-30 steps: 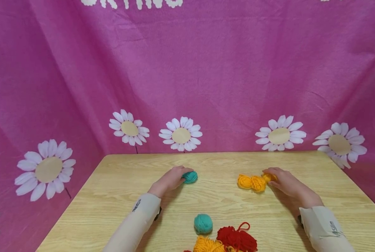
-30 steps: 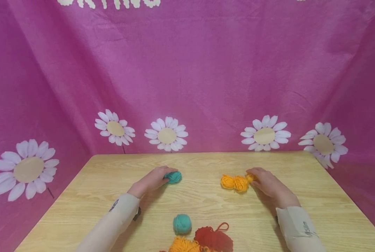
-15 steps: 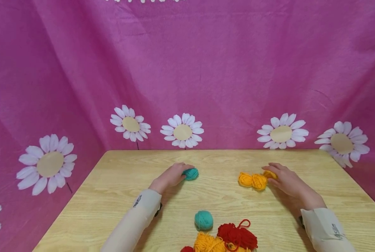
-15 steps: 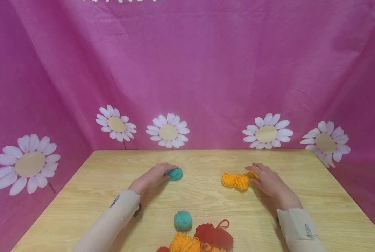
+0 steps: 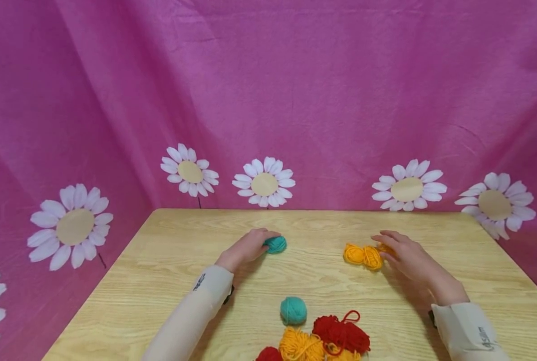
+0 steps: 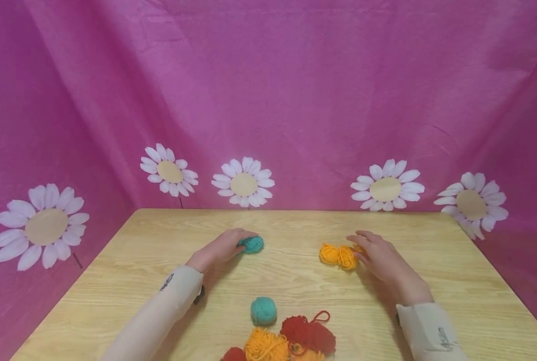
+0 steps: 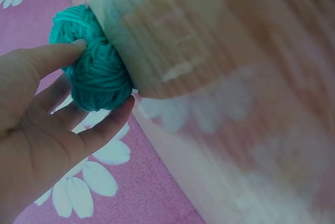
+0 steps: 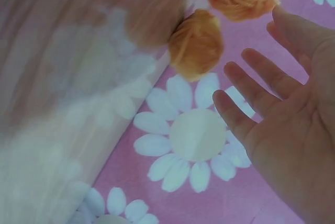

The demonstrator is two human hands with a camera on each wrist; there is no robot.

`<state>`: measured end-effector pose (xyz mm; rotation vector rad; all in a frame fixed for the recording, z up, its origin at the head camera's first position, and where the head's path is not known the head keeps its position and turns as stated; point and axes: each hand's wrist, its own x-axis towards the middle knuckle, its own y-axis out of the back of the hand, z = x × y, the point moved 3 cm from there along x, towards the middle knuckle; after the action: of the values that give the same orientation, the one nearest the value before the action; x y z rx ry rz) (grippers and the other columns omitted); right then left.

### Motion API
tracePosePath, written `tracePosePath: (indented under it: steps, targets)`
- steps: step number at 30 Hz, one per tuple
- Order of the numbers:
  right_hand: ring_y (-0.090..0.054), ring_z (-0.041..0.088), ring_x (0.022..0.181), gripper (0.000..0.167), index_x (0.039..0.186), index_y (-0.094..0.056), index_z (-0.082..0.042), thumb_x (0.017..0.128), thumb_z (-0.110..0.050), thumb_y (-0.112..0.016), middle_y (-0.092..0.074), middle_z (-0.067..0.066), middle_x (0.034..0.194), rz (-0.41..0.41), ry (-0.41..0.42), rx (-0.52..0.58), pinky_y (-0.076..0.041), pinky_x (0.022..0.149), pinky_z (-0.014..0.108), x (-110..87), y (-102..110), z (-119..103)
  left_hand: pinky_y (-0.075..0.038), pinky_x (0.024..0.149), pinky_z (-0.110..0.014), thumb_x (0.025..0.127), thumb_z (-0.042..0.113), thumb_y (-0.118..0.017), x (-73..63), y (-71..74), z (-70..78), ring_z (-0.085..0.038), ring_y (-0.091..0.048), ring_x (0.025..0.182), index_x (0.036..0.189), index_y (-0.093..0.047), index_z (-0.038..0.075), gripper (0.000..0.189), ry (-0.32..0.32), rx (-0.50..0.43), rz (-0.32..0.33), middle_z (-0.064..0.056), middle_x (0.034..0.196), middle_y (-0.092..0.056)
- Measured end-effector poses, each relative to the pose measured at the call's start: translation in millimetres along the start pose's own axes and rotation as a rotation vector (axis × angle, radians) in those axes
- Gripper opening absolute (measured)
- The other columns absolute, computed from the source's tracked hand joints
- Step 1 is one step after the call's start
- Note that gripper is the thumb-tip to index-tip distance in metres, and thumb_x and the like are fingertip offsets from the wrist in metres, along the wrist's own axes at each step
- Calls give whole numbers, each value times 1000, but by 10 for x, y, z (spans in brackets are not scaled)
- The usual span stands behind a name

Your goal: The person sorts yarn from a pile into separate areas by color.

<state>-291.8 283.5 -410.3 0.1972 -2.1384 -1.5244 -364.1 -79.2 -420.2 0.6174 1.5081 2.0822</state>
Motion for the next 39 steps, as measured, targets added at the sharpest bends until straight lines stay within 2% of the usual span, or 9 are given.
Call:
tracePosePath:
  steps: [10, 19, 24, 28, 39]
  targets:
    - [-60, 45, 111, 41, 125, -63, -6, 86, -8, -72, -60, 26, 127, 95, 179, -26, -51, 90, 60, 79, -54, -308, -50, 103, -38, 93, 3, -62, 8, -16, -30, -26, -61, 111, 136, -58, 11, 44, 15, 9, -11, -11, 119, -65]
    - [-62, 39, 112, 41, 126, -64, -7, 86, -6, -72, -62, 21, 129, 88, 270, -21, -53, 91, 54, 132, -104, -613, -52, 101, -38, 93, 3, -63, 1, -1, -20, -25, -62, 108, 136, -58, 11, 44, 23, 24, -7, -11, 116, -66]
    - [-64, 34, 110, 42, 126, -64, -8, 85, -6, -73, -63, 17, 128, 63, 360, 3, -56, 88, 48, 161, -156, -803, -52, 99, -38, 93, 4, -63, -1, 2, -14, -25, -63, 106, 136, -58, 12, 44, 24, 42, -11, -11, 114, -66]
    - [-64, 31, 111, 44, 130, -61, -10, 88, -7, -70, -63, 15, 129, 12, 402, 51, -56, 89, 46, 176, -163, -986, -52, 100, -38, 93, 4, -63, 1, 11, -14, -25, -63, 107, 136, -59, 12, 44, 23, 44, -18, -12, 114, -67]
    - [-58, 26, 123, 43, 139, -54, -18, 97, -14, -59, -58, 8, 138, -220, 433, 165, -52, 99, 45, 170, -254, -1379, -52, 100, -39, 93, 4, -63, 2, 3, -25, -25, -63, 107, 136, -58, 12, 44, 30, 30, -19, -12, 116, -67]
